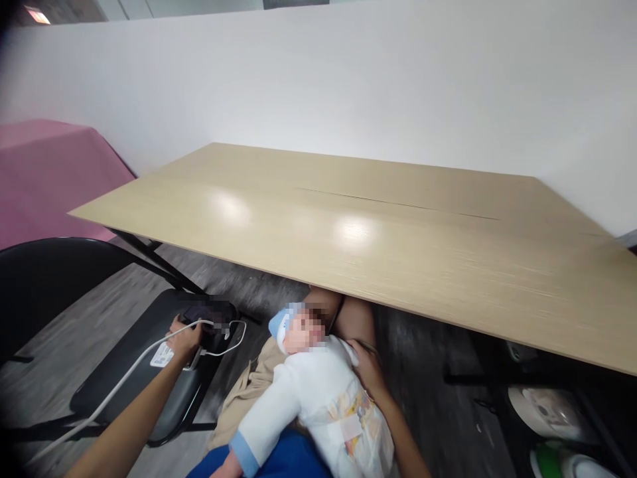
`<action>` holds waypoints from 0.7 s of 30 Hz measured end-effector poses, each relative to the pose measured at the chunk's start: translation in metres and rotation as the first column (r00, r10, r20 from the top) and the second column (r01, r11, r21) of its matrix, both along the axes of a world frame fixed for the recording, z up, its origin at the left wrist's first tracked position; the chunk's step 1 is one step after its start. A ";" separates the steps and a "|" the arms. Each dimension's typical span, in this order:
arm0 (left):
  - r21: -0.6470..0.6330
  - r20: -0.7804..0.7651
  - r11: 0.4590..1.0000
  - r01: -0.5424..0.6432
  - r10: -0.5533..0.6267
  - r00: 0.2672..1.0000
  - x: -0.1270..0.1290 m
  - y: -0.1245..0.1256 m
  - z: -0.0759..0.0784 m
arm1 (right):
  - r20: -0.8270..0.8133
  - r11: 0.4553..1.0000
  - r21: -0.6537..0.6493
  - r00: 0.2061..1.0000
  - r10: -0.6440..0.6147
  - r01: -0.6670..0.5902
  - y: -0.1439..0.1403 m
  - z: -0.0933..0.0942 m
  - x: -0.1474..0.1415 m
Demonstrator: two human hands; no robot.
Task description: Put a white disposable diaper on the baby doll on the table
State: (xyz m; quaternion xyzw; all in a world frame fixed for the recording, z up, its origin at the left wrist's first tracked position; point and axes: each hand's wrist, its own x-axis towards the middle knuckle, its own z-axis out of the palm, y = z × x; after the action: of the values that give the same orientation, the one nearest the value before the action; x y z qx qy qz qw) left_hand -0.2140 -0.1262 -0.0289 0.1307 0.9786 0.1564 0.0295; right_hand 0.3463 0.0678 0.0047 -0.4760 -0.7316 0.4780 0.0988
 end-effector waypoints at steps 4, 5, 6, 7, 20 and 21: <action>-0.034 0.013 0.998 0.045 -0.045 0.999 -0.009 -0.001 0.007 | 0.012 1.000 0.004 1.000 -0.004 0.004 -0.001 0.002 0.000; -0.050 0.022 0.997 0.051 -0.050 0.999 -0.010 -0.001 0.008 | 0.015 1.000 0.008 1.000 -0.008 0.008 -0.001 0.001 0.000; -0.066 0.028 0.996 0.055 -0.053 0.998 -0.011 -0.001 0.009 | 0.016 1.000 0.012 1.000 -0.009 0.009 -0.001 0.001 0.000; -0.081 0.028 0.995 0.058 -0.056 0.998 -0.010 -0.002 0.009 | 0.016 1.000 0.013 1.000 -0.011 0.011 -0.001 0.000 0.001; -0.103 -0.046 0.987 0.123 -0.129 0.991 0.000 -0.011 0.004 | 0.000 0.999 -0.007 0.999 -0.033 0.033 -0.006 0.004 0.000; -0.100 -0.054 0.988 0.121 -0.127 0.990 0.000 -0.011 0.003 | 0.001 1.000 0.013 1.000 -0.028 0.028 -0.006 0.001 0.001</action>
State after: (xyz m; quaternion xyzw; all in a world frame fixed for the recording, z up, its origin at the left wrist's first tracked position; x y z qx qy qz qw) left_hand -0.2137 -0.1370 -0.0257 0.1942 0.9754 0.1027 0.0159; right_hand 0.3475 0.0623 0.0055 -0.4856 -0.7281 0.4715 0.1084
